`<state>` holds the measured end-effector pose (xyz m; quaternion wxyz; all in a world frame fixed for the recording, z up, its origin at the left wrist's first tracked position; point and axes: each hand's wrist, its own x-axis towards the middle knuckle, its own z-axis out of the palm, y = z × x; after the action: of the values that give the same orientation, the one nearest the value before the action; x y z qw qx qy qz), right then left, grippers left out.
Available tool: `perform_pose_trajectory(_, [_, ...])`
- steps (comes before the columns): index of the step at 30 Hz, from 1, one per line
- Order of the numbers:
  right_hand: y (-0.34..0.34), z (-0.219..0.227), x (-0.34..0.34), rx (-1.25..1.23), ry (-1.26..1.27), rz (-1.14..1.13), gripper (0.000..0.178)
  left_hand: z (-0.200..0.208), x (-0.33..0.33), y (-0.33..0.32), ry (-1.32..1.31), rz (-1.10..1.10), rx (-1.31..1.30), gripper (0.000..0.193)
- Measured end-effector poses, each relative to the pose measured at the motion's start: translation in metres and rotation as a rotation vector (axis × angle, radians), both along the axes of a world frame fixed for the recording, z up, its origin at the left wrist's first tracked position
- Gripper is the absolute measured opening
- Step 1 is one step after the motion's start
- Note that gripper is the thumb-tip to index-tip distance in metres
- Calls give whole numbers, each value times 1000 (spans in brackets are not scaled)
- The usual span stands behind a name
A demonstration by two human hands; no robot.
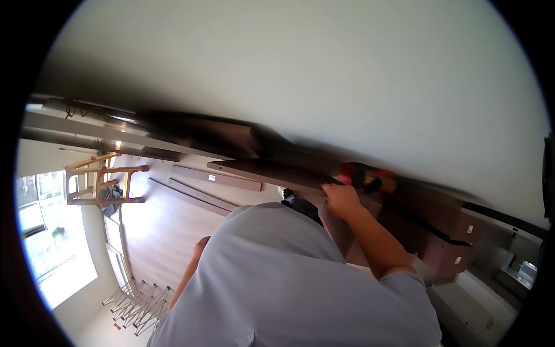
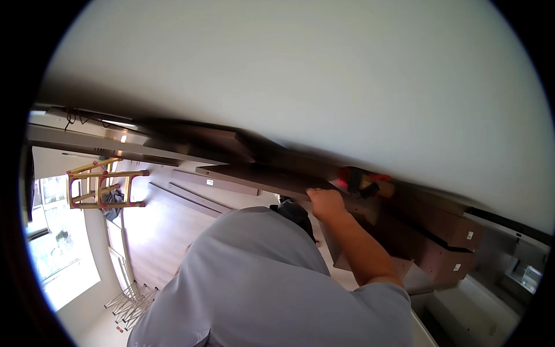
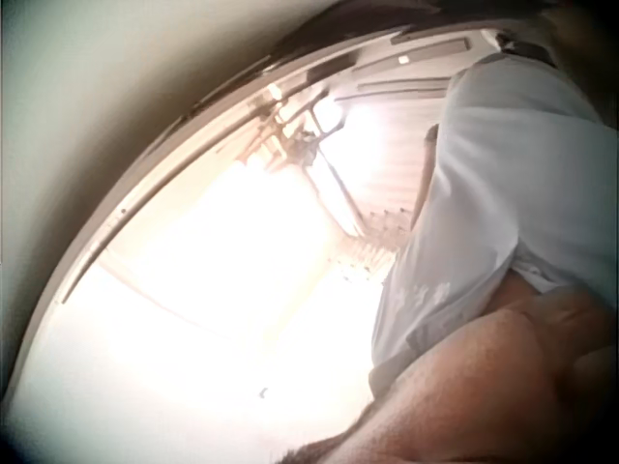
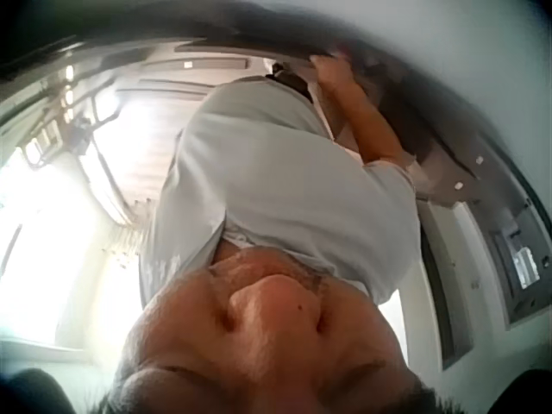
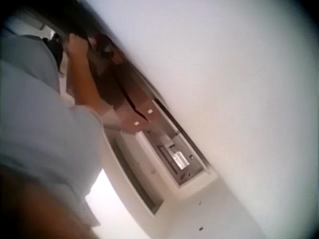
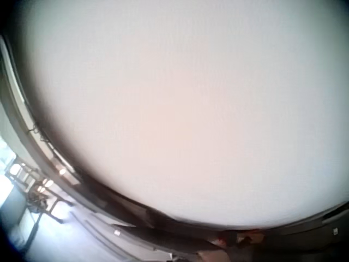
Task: The person uses a screwdriver to tighten screws into a wooden furniture panel, moves several large boards and smaller components, and then continues using the screwdriver to secure fasteners into a different board.
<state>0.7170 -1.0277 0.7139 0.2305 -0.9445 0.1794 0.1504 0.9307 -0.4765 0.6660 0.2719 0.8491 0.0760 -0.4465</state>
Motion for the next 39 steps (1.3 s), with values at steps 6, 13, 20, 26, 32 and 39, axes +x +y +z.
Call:
perform_pose_trajectory(6, [-9, 5, 13, -12, 149, 208, 15, 11, -8, -6, 77, 224, -107, 44])
perform_pose_trajectory(13, [-12, 42, 61, 299, 255, 376, 38, 62, 10, -81, -177, 0, -94, 41])
perform_pose_trajectory(20, [0, 0, 188, 391, -240, -129, 57, 51, -15, -47, -83, -81, 48, 42])
perform_pose_trajectory(26, [62, -29, 256, 255, -336, -226, 62, 22, -59, 49, 41, 69, 120, 42])
perform_pose_trajectory(32, [64, -36, 260, 203, -340, -188, 43, 24, -81, 52, -1, 66, 140, 43])
perform_pose_trajectory(39, [80, -43, 266, 264, -451, -4, 32, 30, -82, 28, -80, 83, 47, 44])
